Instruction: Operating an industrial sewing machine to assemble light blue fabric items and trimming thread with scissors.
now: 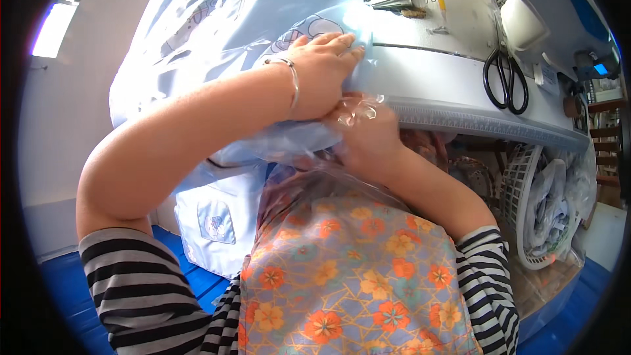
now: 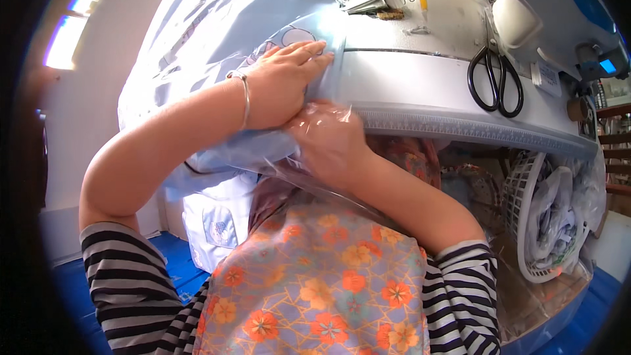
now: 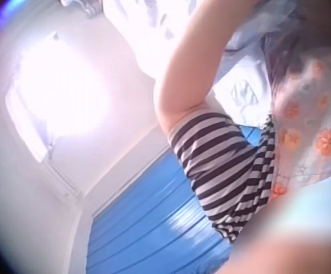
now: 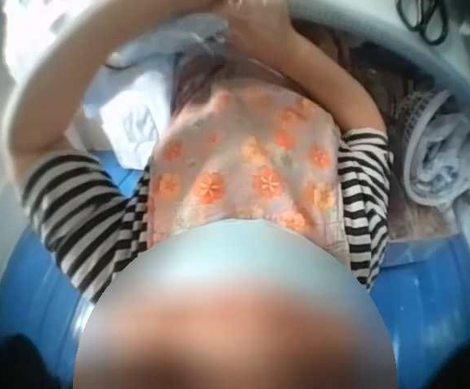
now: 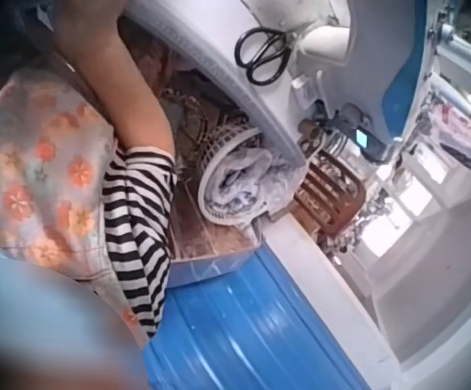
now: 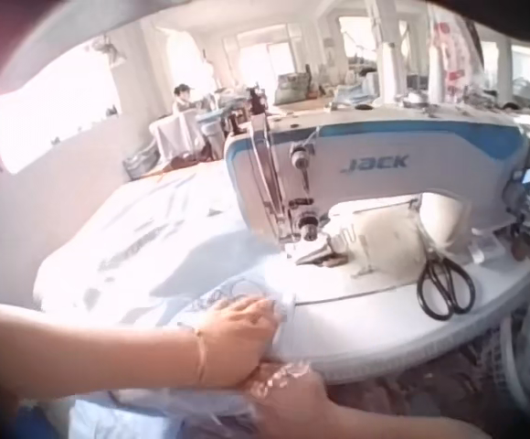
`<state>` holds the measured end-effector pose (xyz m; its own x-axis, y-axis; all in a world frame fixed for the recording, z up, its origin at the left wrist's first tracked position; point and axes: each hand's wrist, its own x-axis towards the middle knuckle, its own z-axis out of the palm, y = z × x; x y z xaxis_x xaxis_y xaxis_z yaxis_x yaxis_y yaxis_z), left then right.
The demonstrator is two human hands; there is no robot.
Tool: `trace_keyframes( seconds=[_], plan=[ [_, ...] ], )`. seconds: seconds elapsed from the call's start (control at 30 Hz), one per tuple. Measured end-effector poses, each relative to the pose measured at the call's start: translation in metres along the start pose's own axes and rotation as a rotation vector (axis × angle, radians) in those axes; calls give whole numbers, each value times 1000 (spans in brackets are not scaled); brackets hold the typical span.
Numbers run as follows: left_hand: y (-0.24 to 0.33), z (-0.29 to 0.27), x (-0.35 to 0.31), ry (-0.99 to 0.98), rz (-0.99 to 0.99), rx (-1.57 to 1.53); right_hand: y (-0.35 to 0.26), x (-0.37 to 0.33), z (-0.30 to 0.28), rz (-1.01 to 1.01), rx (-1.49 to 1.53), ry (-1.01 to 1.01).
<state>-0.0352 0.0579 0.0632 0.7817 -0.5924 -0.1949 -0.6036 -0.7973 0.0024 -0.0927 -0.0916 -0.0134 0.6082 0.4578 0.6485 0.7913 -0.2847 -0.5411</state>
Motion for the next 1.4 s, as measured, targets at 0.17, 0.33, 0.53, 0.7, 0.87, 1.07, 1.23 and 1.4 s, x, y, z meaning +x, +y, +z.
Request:
trace_keyframes(
  seconds=[0.17, 0.33, 0.53, 0.7, 0.87, 1.07, 1.23, 1.4],
  plan=[
    [-13, 26, -10, 193, 102, 128, 4, -23, -17, 166, 115, -70],
    [-12, 14, -2, 172, 219, 57, 3, -13, -21, 162, 130, -85],
    [-38, 20, 18, 226, 343, 158, 16, 4, -29, 212, 118, -116],
    [-66, 13, 43, 253, 476, 289, 39, 22, -29, 249, 88, -120],
    [-58, -14, 64, 228, 522, 119, 58, 33, -29, 194, 49, -101],
    [4, -21, 39, -142, -33, -191, 50, 17, -18, 233, 156, -20],
    [-24, -11, 35, -74, 110, -159, 40, 33, -47, 45, -48, -151],
    [-34, -23, 51, -98, 160, -183, 55, 50, -56, 165, -68, -277]
  ],
)
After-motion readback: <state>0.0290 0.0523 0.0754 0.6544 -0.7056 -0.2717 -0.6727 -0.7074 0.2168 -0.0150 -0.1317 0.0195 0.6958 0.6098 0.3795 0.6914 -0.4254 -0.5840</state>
